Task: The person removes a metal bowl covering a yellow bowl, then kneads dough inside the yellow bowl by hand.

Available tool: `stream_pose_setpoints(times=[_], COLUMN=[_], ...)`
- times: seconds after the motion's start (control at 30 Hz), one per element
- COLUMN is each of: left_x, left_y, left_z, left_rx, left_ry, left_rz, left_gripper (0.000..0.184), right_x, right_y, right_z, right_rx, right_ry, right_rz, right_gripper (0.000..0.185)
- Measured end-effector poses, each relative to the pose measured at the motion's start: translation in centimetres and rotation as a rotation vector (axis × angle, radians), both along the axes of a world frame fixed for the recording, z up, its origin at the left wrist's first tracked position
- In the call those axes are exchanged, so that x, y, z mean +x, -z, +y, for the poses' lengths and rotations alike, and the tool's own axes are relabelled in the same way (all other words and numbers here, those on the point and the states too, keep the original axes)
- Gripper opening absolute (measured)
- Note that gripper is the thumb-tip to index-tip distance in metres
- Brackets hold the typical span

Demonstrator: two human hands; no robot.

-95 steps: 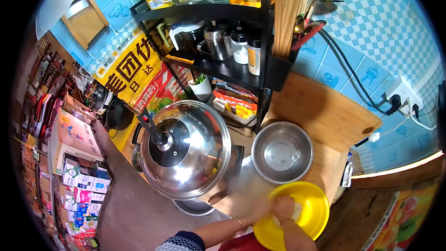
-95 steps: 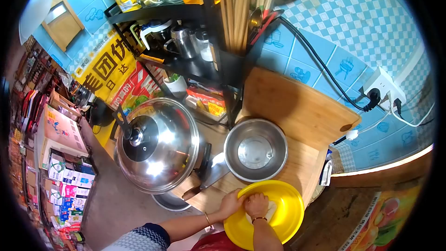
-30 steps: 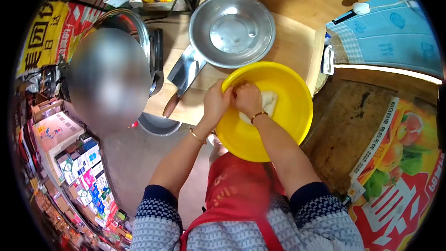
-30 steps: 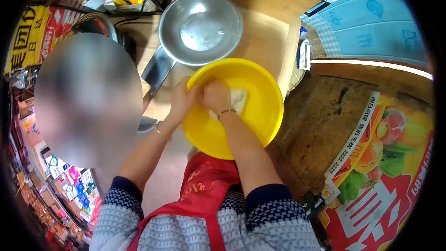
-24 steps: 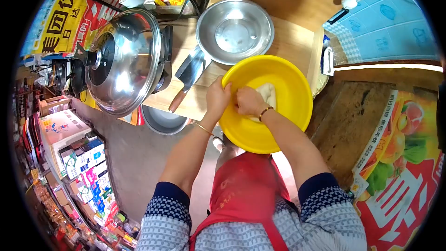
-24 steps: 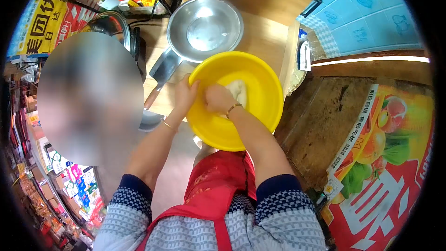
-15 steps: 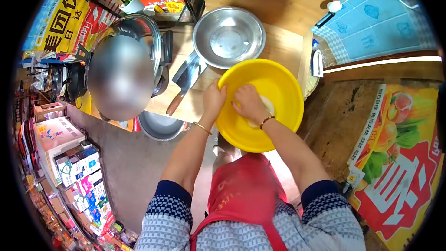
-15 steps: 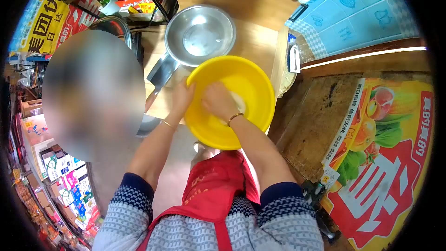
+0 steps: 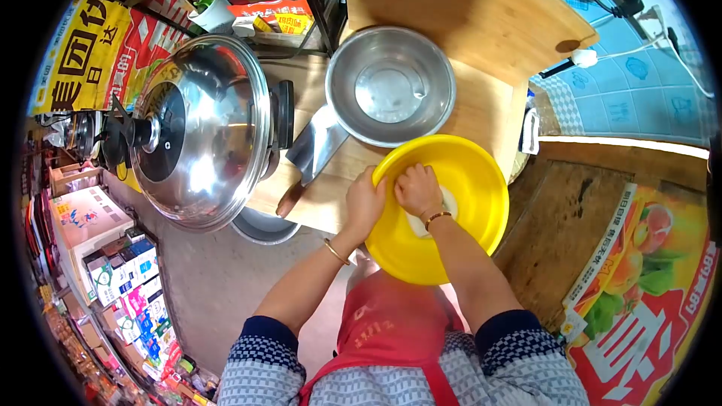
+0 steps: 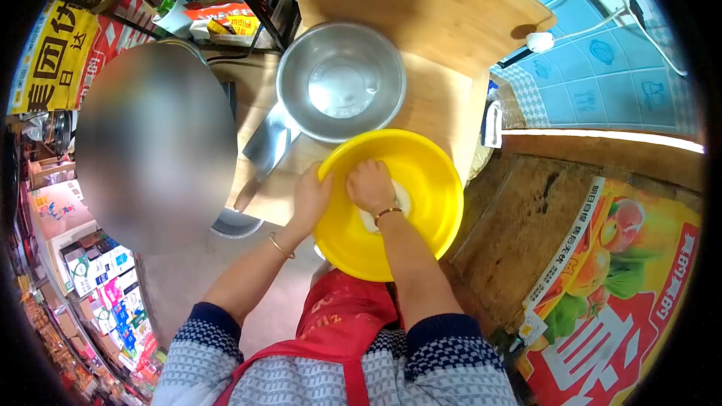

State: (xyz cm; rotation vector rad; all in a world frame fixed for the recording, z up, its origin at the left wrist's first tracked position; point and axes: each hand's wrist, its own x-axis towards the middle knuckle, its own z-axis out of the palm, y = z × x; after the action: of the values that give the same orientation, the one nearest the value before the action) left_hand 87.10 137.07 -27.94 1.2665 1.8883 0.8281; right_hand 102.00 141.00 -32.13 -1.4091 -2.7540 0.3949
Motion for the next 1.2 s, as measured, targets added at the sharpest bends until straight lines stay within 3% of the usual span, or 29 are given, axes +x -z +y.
stream_pose_setpoints(times=[0.53, 0.63, 0.8, 0.87, 1.0, 1.07, 1.2], left_x=[0.0, 0.5, 0.3, 0.3, 0.2, -0.1, -0.2], left_y=[0.1, 0.1, 0.6, 0.4, 0.2, 0.9, 0.2], left_z=[-0.2, -0.5, -0.2, -0.1, -0.3, -0.1, 0.1], left_rx=[0.057, 0.152, 0.087, -0.01, -0.015, 0.068, 0.071], left_ry=[0.004, -0.054, -0.015, -0.025, -0.04, 0.003, 0.028], left_rz=[0.09, 0.219, 0.153, 0.18, 0.163, 0.06, 0.036], left_gripper=[0.02, 0.022, 0.024, 0.023, 0.022, 0.021, 0.018], right_x=[0.0, 0.1, 0.5, 2.6, 3.6, 2.5, 1.0], right_y=[0.8, -1.5, -7.7, -5.9, -2.9, -1.3, -1.2], right_z=[0.6, 0.7, -1.1, -3.9, -7.3, -7.5, -5.1], right_rx=[0.013, -0.045, -0.347, 0.072, -0.011, 0.161, 0.178], right_ry=[0.007, 0.001, 0.158, -0.076, -0.036, 0.181, 0.174], right_rz=[0.132, 0.087, -0.089, 0.071, -0.066, 0.063, 0.047], right_gripper=[0.022, 0.03, 0.033, 0.032, 0.025, 0.017, 0.024])
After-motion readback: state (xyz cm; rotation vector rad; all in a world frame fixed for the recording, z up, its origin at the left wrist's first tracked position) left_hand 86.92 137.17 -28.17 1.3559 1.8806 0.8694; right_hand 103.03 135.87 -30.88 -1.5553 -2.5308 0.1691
